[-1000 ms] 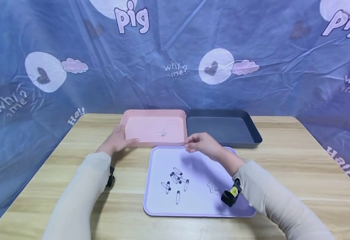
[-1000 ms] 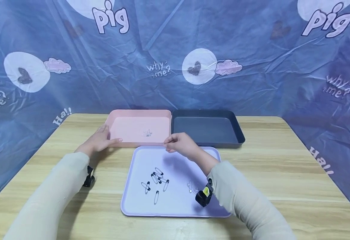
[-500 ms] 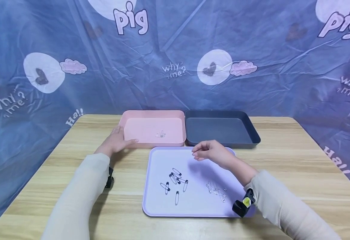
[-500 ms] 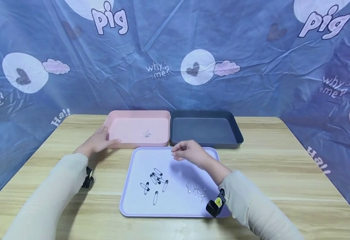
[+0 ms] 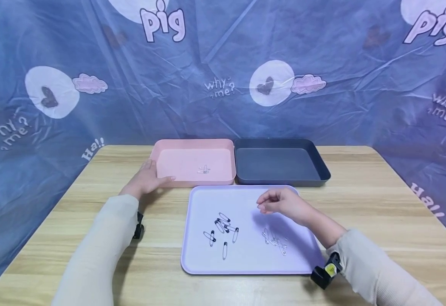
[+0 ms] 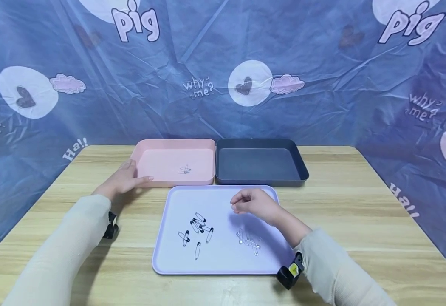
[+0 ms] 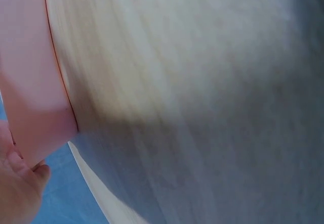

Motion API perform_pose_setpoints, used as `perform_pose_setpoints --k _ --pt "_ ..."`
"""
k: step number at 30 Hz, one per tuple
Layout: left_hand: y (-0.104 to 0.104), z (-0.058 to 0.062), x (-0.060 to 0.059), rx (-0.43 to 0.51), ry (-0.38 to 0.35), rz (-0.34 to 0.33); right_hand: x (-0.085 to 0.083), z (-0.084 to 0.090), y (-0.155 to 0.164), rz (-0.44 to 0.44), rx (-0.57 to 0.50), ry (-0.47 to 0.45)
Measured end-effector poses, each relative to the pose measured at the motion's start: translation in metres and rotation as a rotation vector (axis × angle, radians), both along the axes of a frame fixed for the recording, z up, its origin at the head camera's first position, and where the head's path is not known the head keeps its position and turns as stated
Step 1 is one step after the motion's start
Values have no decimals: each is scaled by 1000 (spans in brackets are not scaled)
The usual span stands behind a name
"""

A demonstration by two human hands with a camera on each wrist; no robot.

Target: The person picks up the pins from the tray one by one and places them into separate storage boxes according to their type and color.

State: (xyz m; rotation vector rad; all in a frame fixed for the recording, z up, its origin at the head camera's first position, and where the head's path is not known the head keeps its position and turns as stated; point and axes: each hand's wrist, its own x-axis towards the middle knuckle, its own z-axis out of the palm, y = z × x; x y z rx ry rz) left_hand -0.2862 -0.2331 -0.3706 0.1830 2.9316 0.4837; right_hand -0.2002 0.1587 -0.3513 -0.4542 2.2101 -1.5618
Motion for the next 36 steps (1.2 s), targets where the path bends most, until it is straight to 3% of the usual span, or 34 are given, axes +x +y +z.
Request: perform_pose_setpoints --k 14,36 --pt "3 6 3 -1 -18 -8 13 -13 23 52 54 -13" --pt "2 6 3 -4 -20 -4 25 -27 45 22 185 3"
